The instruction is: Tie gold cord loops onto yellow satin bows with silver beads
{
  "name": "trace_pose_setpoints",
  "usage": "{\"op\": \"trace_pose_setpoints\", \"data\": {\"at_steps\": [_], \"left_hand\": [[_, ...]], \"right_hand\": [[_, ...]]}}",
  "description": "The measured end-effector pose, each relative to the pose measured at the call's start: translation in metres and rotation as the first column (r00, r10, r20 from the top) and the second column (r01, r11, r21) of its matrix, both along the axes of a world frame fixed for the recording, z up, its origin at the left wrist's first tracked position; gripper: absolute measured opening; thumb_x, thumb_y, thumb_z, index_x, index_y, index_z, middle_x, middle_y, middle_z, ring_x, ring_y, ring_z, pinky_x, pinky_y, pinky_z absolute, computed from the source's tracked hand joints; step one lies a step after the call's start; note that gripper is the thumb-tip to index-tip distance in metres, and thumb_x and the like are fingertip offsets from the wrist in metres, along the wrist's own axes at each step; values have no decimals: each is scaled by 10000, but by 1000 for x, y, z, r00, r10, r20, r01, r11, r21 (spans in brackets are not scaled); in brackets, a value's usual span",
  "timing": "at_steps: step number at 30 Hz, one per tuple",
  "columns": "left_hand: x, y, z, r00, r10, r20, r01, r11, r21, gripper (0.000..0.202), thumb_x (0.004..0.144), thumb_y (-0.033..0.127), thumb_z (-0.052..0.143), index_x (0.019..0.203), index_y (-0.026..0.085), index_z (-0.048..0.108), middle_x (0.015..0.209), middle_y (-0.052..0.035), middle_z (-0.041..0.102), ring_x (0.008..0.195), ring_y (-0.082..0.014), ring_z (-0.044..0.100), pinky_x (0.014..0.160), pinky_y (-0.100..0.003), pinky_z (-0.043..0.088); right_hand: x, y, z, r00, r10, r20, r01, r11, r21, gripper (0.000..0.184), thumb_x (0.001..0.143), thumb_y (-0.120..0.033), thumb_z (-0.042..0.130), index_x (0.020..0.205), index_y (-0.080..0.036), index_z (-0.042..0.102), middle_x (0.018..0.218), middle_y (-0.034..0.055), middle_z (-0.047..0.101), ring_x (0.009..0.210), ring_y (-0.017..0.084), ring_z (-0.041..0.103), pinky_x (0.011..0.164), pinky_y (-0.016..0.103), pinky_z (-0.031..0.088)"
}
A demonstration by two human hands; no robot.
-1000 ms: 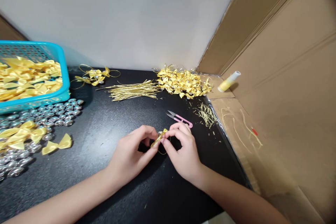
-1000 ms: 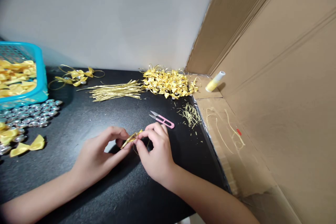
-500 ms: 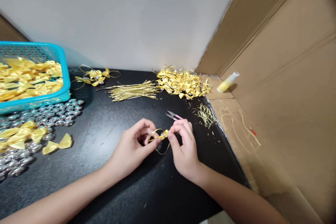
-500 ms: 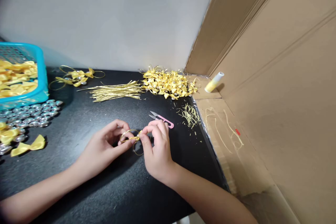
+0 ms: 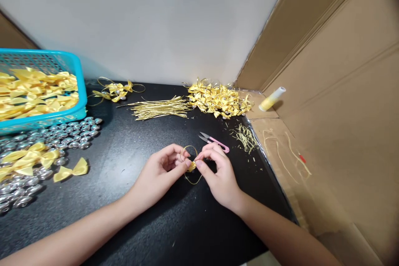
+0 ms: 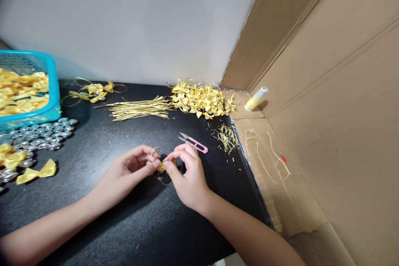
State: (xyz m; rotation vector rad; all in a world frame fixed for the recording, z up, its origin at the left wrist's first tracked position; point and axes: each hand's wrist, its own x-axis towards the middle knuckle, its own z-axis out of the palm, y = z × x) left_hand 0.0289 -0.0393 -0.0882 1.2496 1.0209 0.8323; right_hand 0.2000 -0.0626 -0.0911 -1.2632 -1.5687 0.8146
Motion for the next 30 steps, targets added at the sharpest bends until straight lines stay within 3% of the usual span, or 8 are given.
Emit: {"op": "trace_pose_setpoints", "data": {"at_steps": [6,10,16,23,30], "left_hand": [[-1,1,4,998,-51,-44,53,998,37,199,818,361,654,819,174,583,733,21,568,673,-119,540,637,-235,460],[-1,3,11,983,-98,-157,118,986,121,200,847,346,590,744,174,595,691,16,558,653,-128,523,603,-235,443],[-3,7,24,943,-115,-312,188,958,216,234,836,347,590,697,174,663,816,-39,634,725,-161,588,575,-233,442],[-7,17,25,917,-225,-329,301,931,205,239,843,326,590,680,181,688,842,-38,660,719,-151,596,614,-238,446],[-5,18,24,916,-198,-349,305,909,285,202,825,253,578,650,184,652,804,-23,663,708,-146,596,640,-245,450]], "right_hand": [[-1,0,3,1000,-11,0,11,1000,14,83,825,-175,627,754,-204,657,827,13,586,843,169,575,801,327,463],[-1,-1,3,1000,-12,18,11,1000,28,79,816,-166,645,753,-207,672,826,10,585,830,165,577,786,323,462],[-1,-3,2,998,-6,63,0,997,81,86,815,-160,656,744,-207,667,802,4,585,803,161,575,783,334,456],[0,-2,1,996,-22,88,12,993,121,82,815,-166,659,747,-210,673,794,7,581,788,162,584,751,327,469],[0,-2,0,995,-24,98,10,990,143,93,819,-159,654,739,-205,668,787,9,578,781,161,580,739,322,468]]}}
